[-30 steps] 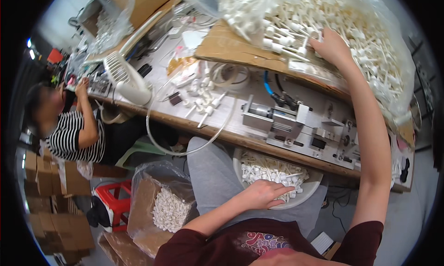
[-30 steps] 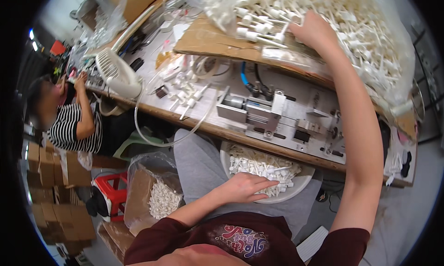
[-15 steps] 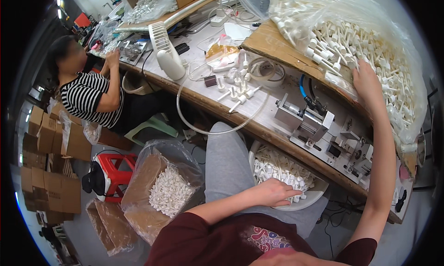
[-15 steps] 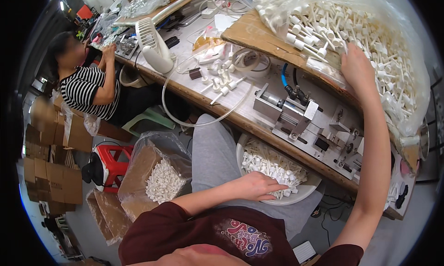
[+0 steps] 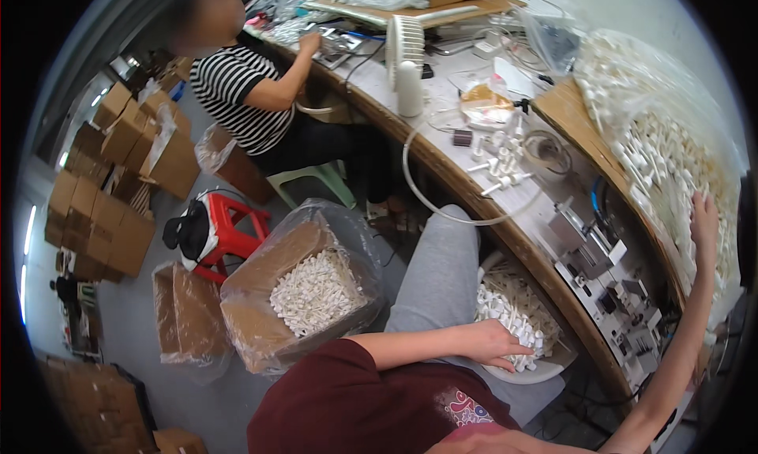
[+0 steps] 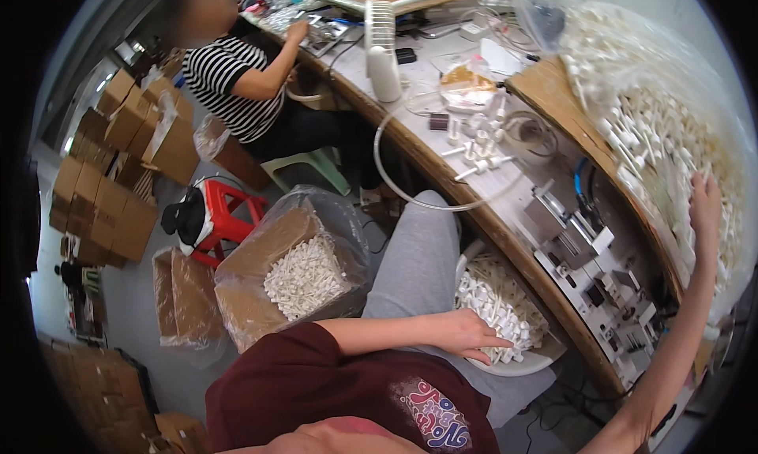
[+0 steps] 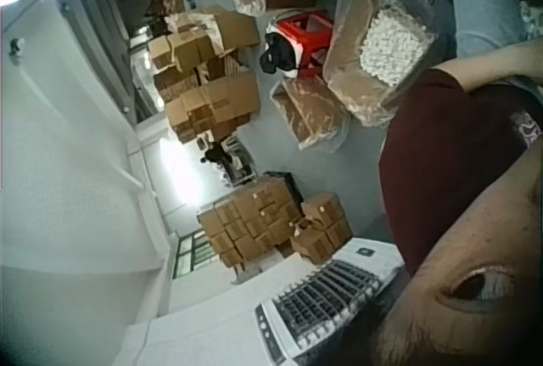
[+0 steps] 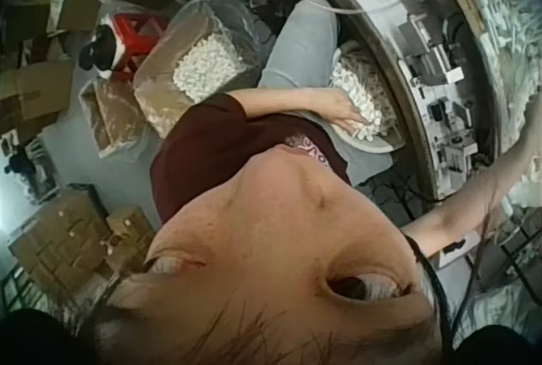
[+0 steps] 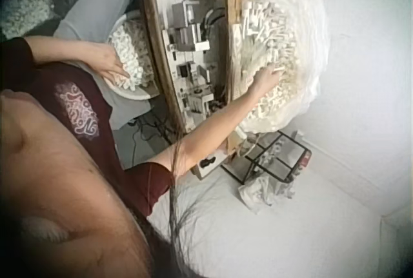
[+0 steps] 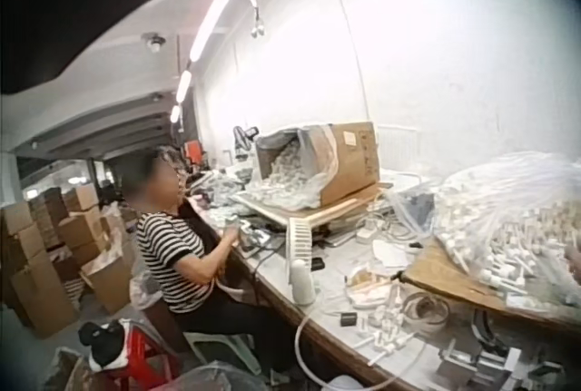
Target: The recorder is assembling small plastic components, likely sprayer or pump heads, by inserting a thin tube into a cap/nozzle assembly and using a small fixture/press on the workbench.
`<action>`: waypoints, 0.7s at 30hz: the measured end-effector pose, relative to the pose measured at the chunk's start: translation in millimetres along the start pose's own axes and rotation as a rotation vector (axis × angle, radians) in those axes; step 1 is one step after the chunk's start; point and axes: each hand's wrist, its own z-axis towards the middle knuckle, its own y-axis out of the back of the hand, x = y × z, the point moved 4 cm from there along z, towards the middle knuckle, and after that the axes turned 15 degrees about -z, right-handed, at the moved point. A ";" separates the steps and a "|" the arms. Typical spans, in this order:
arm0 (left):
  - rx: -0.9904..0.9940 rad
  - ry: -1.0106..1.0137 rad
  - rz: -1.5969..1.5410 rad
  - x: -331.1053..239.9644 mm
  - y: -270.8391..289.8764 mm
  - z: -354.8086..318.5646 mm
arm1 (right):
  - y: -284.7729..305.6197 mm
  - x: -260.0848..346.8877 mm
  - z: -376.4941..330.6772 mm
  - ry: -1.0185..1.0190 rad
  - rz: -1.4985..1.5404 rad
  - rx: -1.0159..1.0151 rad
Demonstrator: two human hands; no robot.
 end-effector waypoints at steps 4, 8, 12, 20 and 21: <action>-0.199 -0.006 -0.100 -9.5 9.0 -3.2 | 21.7 66.2 -79.8 -0.065 0.355 0.091; -0.401 -0.011 -0.320 -24.0 39.9 17.6 | 18.4 86.2 -163.3 -0.048 0.580 0.174; -0.605 -0.049 -0.661 -45.8 80.5 45.2 | 16.4 119.1 -246.3 -0.035 0.577 0.414; -0.383 -0.054 -0.916 -82.7 100.0 65.7 | 3.9 150.1 -312.8 0.135 0.650 0.917; -0.383 -0.066 -0.922 -84.5 99.3 63.6 | -0.2 147.4 -316.4 0.134 0.678 0.913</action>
